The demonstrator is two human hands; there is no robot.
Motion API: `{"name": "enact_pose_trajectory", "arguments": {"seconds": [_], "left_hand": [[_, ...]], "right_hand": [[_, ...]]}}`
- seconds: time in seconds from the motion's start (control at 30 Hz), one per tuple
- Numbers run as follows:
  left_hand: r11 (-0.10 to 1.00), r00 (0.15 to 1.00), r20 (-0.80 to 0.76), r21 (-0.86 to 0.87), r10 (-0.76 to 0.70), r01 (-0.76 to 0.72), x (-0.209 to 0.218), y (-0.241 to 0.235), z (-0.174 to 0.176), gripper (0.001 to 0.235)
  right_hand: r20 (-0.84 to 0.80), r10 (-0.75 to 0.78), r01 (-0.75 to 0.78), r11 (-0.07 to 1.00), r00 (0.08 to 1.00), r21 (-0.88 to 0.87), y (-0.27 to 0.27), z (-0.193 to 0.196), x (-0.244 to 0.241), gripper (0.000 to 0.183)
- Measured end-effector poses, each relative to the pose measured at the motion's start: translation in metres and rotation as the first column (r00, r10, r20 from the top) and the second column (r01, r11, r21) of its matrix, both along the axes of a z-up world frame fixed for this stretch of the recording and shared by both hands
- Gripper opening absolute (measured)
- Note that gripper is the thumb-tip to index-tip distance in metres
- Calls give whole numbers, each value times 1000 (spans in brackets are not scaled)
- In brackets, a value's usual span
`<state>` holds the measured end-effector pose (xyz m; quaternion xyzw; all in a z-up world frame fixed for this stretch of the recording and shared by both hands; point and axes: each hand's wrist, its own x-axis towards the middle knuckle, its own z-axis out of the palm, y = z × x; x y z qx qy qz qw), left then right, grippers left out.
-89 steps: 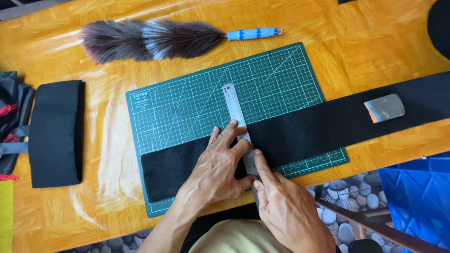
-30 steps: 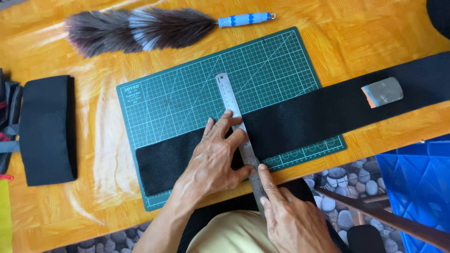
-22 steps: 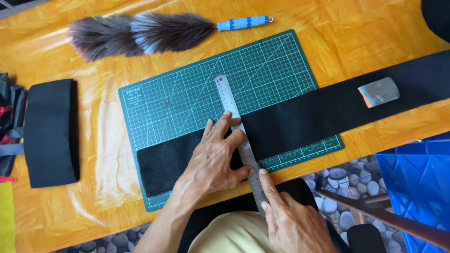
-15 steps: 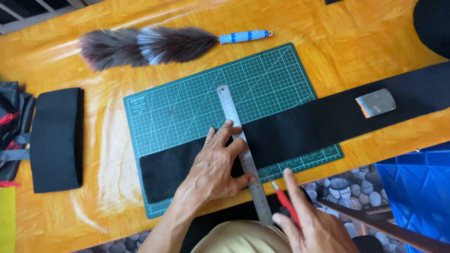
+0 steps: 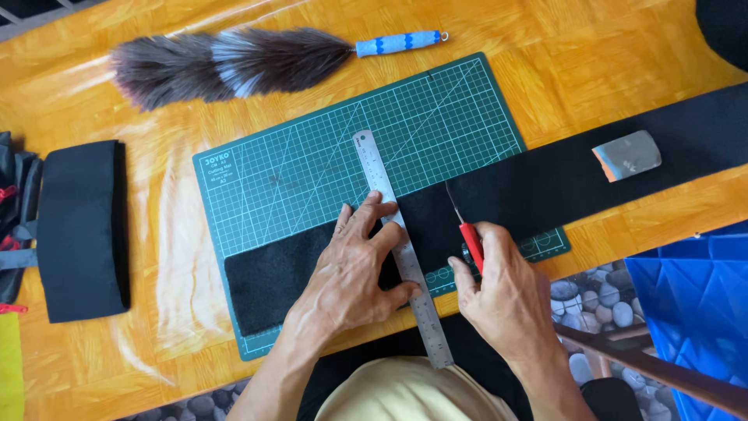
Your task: The person uses a metal ruler and a red utility knife to cut a strip of black fabric on a green cutting mat. After cutting, the person picks up a feather duster and wipes the surface of the cut fabric piece.
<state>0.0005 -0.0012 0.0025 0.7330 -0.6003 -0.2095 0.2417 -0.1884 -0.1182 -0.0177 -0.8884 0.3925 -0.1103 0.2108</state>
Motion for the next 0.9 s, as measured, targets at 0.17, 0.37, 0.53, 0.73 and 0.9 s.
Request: {"name": "enact_pose_trajectory", "arguments": {"seconds": [0.17, 0.37, 0.53, 0.73, 0.9], "left_hand": [[1000, 1000, 19, 1, -7, 7, 1, 0, -1, 64], [1000, 1000, 15, -7, -4, 4, 1, 0, -1, 62], [1000, 1000, 9, 6, -6, 6, 0, 1, 1, 62], [1000, 1000, -6, 4, -2, 2, 0, 0, 4, 62], [1000, 1000, -1, -8, -9, 9, 0, 0, 3, 56]], "right_hand": [[9, 7, -7, 999, 1000, -42, 2, -5, 3, 42], [9, -15, 15, 998, 1000, 59, 2, 2, 3, 44], [92, 10, -17, 997, 996, 78, 7, 9, -3, 47], [263, 75, -145, 955, 962, 259, 11, 21, -3, 70], [287, 72, -134, 970, 955, 202, 11, 10, -4, 77]]}}
